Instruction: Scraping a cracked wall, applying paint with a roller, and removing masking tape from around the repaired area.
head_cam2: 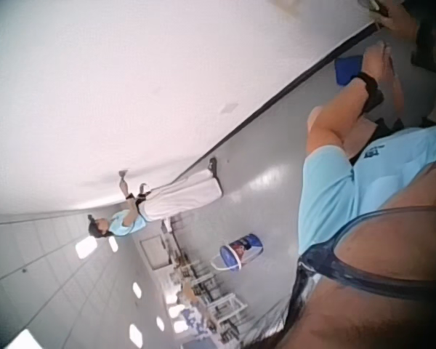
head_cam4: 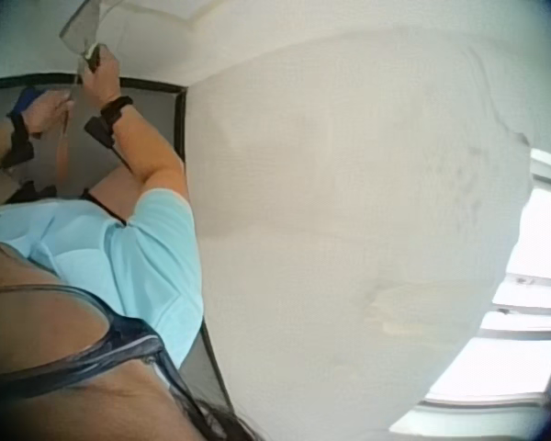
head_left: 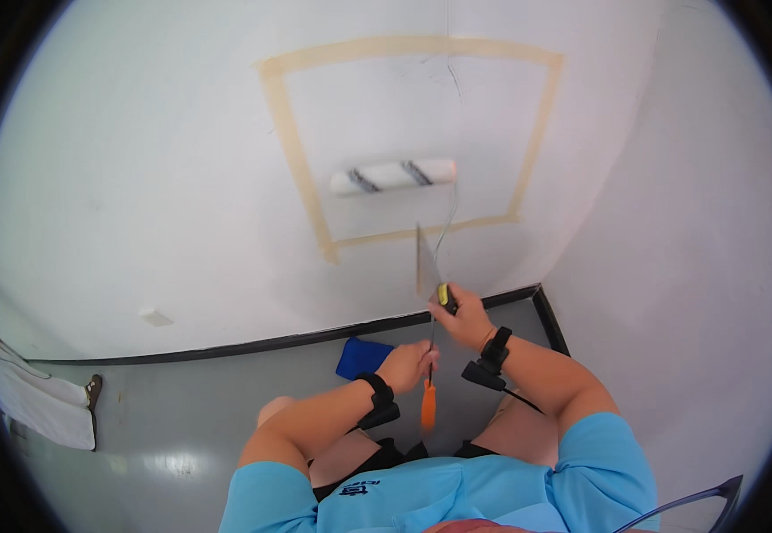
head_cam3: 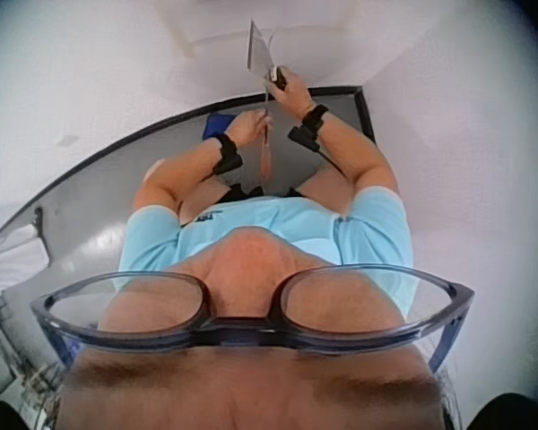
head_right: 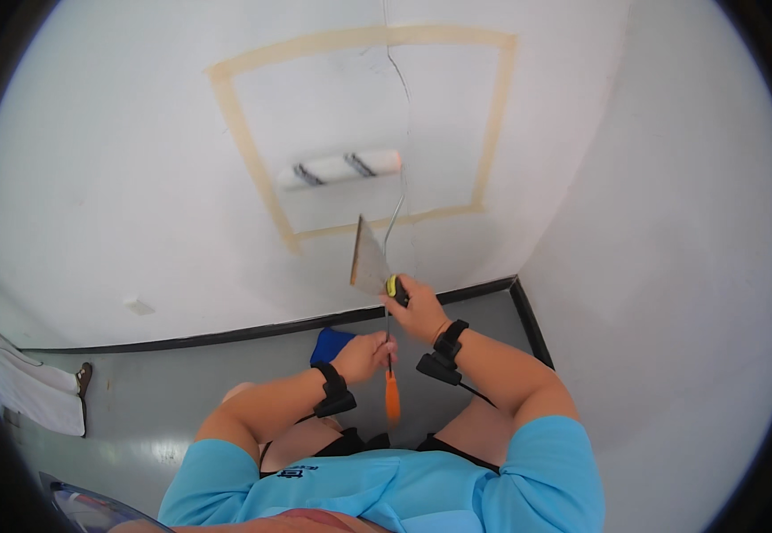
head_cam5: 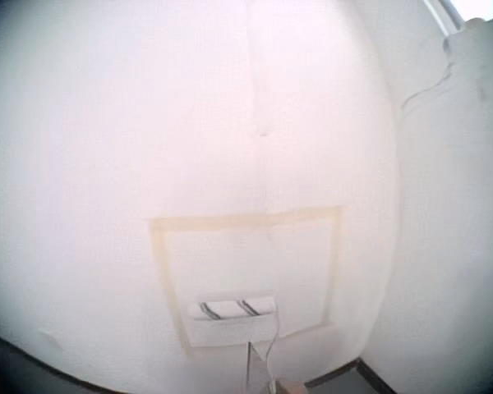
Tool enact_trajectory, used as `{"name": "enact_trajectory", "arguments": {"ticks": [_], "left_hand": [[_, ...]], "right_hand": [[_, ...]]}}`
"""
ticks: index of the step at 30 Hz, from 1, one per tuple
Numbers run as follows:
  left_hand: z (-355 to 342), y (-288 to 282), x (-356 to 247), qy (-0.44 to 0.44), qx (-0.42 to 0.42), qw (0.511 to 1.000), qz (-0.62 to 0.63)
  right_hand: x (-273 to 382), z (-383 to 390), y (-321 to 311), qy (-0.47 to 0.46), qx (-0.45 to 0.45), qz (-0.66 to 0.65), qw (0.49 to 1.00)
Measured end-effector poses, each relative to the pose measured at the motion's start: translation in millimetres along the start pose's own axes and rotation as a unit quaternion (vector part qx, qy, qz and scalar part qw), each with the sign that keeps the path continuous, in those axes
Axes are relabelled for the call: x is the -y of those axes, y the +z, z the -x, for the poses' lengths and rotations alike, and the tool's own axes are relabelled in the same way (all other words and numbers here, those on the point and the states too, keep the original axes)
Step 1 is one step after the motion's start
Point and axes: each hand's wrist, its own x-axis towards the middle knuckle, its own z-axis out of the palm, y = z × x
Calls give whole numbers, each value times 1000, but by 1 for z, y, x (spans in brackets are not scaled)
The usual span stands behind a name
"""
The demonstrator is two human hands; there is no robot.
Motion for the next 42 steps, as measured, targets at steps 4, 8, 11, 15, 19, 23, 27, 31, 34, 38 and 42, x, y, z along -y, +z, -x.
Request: {"name": "enact_trajectory", "arguments": {"ticks": [4, 8, 11, 15, 19, 23, 27, 31, 34, 38, 42], "left_hand": [[0, -12, -37, 77, -55, 993, -64], [16, -23, -62, 102, -66, 991, -58], [24, -31, -77, 121, -74, 987, -80], [30, -37, -88, 135, -93, 980, -111], [29, -38, -93, 162, -104, 977, -87], [27, -36, -93, 164, -104, 977, -88], [28, -35, -93, 173, -107, 974, -97], [30, -37, -93, 178, -100, 974, -102], [29, -39, -94, 174, -103, 974, -100], [29, -38, -95, 150, -101, 979, -91], [28, -38, -95, 153, -109, 979, -82]], "right_hand": [[32, 2, -21, -68, -83, -85, 991], [66, 4, -22, -100, -118, -51, 987], [84, 3, -24, -108, -155, -40, 981], [100, 3, -27, -141, -177, -58, 972], [105, -1, -30, -152, -188, -59, 969], [106, 0, -29, -106, -204, -48, 972], [111, 4, -29, -158, -192, -121, 961], [114, 4, -28, -159, -192, -96, 964], [113, 2, -29, -149, -181, -71, 970], [108, 0, -29, -149, -192, -55, 969], [105, -2, -30, -160, -181, -49, 969]]}}
